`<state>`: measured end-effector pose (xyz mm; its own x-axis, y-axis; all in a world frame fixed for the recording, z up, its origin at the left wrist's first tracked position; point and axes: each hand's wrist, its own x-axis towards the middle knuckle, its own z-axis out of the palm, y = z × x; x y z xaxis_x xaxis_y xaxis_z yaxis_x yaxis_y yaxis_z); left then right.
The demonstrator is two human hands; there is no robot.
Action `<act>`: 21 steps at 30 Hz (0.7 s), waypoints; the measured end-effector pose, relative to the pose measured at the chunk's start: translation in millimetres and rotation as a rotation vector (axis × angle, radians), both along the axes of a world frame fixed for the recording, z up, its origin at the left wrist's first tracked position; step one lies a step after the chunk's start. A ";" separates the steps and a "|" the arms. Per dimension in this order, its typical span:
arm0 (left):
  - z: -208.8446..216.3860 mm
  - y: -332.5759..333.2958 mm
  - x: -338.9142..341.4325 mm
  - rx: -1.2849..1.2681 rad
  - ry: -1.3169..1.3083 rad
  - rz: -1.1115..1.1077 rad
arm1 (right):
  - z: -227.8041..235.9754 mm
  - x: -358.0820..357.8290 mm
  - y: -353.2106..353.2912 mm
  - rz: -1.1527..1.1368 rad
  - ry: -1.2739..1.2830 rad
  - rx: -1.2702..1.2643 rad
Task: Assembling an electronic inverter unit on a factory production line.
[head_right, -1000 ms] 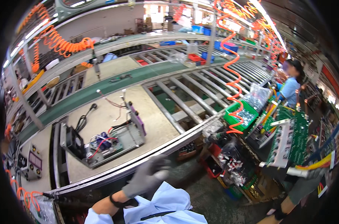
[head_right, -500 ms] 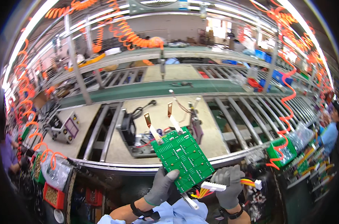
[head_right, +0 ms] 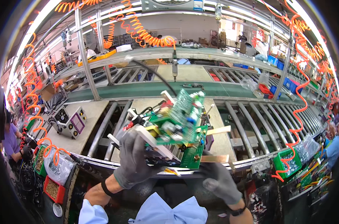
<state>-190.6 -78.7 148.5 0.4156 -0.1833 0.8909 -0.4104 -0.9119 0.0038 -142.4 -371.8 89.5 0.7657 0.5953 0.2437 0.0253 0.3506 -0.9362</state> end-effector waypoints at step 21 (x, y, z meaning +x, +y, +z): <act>-134.1 64.1 2.2 -1.354 0.785 -0.676 | 17.7 1.6 77.1 -0.250 0.638 0.528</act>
